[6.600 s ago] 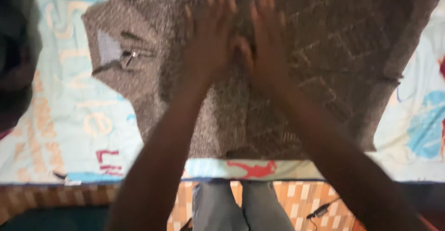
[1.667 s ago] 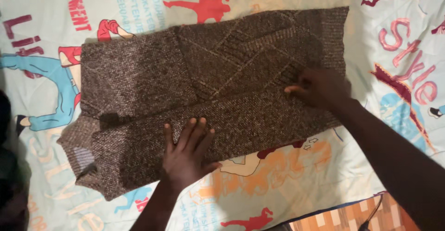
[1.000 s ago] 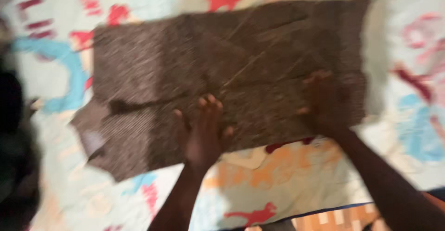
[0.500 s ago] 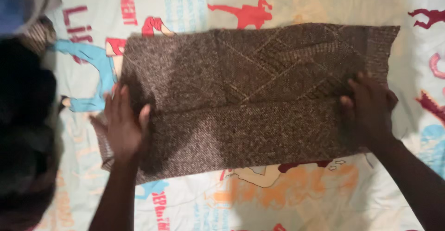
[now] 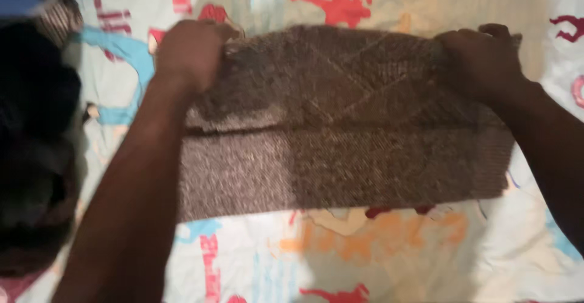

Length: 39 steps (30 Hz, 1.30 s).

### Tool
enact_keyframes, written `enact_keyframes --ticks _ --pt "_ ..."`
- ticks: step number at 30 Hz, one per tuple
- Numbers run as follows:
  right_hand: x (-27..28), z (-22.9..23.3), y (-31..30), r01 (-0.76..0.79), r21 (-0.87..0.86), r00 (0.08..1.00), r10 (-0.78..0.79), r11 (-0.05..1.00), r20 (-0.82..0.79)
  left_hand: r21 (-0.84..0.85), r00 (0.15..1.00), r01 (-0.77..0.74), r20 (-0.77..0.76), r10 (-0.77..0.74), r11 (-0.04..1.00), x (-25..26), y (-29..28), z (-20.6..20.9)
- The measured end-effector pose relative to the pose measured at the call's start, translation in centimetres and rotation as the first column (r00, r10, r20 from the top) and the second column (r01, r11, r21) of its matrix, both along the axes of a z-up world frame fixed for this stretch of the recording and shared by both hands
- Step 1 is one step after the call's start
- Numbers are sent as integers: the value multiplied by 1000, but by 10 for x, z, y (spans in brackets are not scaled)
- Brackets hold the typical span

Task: The person packs a suitcase by taking clothes from a bed, folding them, and placing them into the suitcase one by one.

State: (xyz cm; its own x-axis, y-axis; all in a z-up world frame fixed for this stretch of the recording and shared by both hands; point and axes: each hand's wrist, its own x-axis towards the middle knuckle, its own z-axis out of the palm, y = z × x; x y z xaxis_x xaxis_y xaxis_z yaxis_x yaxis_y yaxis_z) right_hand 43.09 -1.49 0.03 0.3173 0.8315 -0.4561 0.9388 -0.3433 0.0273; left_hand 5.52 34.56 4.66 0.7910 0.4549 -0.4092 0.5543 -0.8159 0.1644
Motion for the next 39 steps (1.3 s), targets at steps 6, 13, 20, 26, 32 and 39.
enact_keyframes --ticks 6,13,20,26,32,39 --pt "-50 60 -107 51 102 993 -39 993 -114 114 972 10 234 -36 993 -164 -145 52" --pt "-143 53 -144 -19 333 990 66 943 -128 154 938 -227 302 173 961 -178 -265 5" --pt "-151 69 -154 49 348 989 3 936 -147 -178 943 -104 295 154 979 -142 -238 47" --pt "-188 72 -182 293 304 940 -214 907 -266 -124 903 172 416 -106 977 -78 -256 14" --pt "-186 56 -239 564 276 787 -405 778 -467 -115 920 265 329 -215 957 -90 -268 -5" --pt "-149 5 -252 793 -460 -608 -476 -399 -635 18 878 322 368 -306 947 -97 -257 -5"
